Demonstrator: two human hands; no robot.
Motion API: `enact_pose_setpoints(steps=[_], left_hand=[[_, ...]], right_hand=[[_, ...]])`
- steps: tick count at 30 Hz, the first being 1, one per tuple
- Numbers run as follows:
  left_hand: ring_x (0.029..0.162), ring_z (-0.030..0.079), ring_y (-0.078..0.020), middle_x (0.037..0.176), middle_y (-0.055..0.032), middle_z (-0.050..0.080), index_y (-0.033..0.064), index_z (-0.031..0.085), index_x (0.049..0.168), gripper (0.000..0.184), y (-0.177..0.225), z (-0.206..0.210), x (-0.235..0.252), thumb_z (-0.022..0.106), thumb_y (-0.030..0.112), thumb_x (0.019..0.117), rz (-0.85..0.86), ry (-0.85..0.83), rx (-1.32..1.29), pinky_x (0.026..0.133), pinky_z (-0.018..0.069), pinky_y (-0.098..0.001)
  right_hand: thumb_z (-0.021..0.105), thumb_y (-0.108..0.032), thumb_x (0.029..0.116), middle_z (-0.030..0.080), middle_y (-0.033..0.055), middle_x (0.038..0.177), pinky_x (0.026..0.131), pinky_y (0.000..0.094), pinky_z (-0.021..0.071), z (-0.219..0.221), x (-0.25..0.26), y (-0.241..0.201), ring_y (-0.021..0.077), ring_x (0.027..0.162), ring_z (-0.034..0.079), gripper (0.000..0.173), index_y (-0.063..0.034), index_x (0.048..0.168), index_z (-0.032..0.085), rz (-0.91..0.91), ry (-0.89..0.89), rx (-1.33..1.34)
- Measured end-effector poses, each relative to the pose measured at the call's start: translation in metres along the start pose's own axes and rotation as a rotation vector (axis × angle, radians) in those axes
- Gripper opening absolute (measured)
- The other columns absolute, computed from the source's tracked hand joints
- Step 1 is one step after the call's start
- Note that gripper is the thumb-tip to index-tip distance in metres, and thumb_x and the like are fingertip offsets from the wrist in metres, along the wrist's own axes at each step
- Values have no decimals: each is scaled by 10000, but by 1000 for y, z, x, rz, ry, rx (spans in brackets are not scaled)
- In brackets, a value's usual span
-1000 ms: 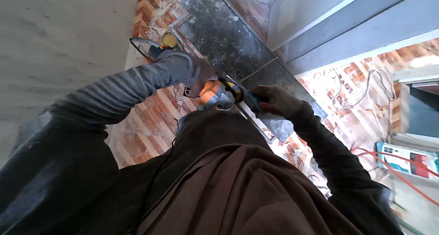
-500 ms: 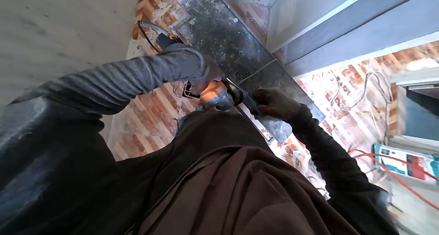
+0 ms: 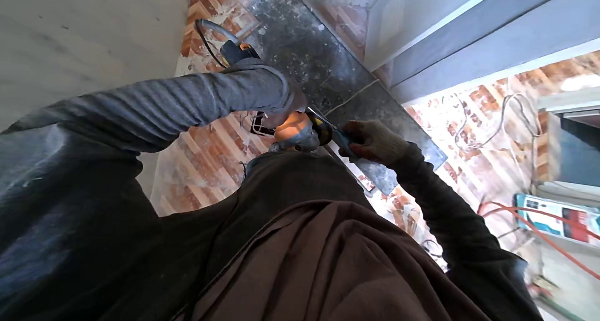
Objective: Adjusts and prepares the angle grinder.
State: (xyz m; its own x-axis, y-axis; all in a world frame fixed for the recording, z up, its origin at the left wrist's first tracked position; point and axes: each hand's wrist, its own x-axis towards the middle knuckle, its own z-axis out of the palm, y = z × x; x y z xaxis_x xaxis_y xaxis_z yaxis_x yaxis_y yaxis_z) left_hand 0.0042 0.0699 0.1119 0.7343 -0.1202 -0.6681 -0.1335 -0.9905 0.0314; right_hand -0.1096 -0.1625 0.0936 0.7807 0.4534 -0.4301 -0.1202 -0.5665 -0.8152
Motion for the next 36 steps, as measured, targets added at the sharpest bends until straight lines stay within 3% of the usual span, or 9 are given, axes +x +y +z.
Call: enact_pose_setpoints(steps=[5,10,17,19,24,27,30,32,36], left_hand=[[935,684,-231,935,-15,710,249,736,953,398,-17,-15,10,790,486,638,466,38,605,806,528,-518],[1004,682,-272,1029,-113,703,82,716,1043,258,-7,-2,14,676,308,926,203,18,233,860,537,-524],[1037,663,-348,1060,-117,705,286,716,1115,426,-9,-14,31,807,471,742,422,-48,841,853,500,-607],[983,677,-334,1002,-101,710,285,717,1083,426,-12,-18,26,814,435,695,495,-11,846,812,518,-596],[937,688,-280,951,-73,702,177,716,986,276,-1,-24,9,714,407,834,456,-26,754,797,533,-548],[851,687,-225,861,-51,689,186,718,912,270,-13,35,41,652,416,785,357,281,655,778,547,-460],[905,688,-291,937,-108,701,183,731,1028,252,-8,8,31,743,332,826,454,47,641,711,553,-506],[939,690,-236,989,-75,701,170,717,1062,274,-2,14,12,697,368,873,308,90,528,764,561,-440],[952,676,-269,991,-78,697,135,721,1053,347,4,-34,-34,804,335,782,449,-19,628,801,536,-498]], right_hand=[[719,-228,916,747,29,858,609,366,626,-2,-4,11,150,688,714,237,-128,1131,715,-71,22,121],[746,-265,896,758,26,871,595,351,618,-4,-5,8,145,685,716,286,-137,1148,702,-33,-9,98],[749,-280,887,726,18,806,593,352,607,0,3,-1,139,658,693,242,-120,1063,705,-28,49,66],[735,-209,895,740,46,845,629,361,622,0,1,-1,161,692,709,233,-91,1095,711,-34,40,155],[724,-211,916,750,23,879,598,337,602,-10,-3,6,128,687,697,239,-134,1142,710,-22,-9,75],[775,-244,880,731,18,811,570,335,588,-7,-3,0,124,645,682,234,-136,1078,712,2,16,-2],[777,-295,863,717,16,787,585,340,593,-3,0,-7,125,648,681,259,-122,1041,704,2,24,13],[781,-274,868,727,30,821,611,346,607,-4,0,-5,139,682,695,261,-116,1063,710,-2,37,91],[743,-244,894,753,49,882,651,353,615,-3,-5,0,159,733,713,250,-108,1105,727,-13,69,210]])
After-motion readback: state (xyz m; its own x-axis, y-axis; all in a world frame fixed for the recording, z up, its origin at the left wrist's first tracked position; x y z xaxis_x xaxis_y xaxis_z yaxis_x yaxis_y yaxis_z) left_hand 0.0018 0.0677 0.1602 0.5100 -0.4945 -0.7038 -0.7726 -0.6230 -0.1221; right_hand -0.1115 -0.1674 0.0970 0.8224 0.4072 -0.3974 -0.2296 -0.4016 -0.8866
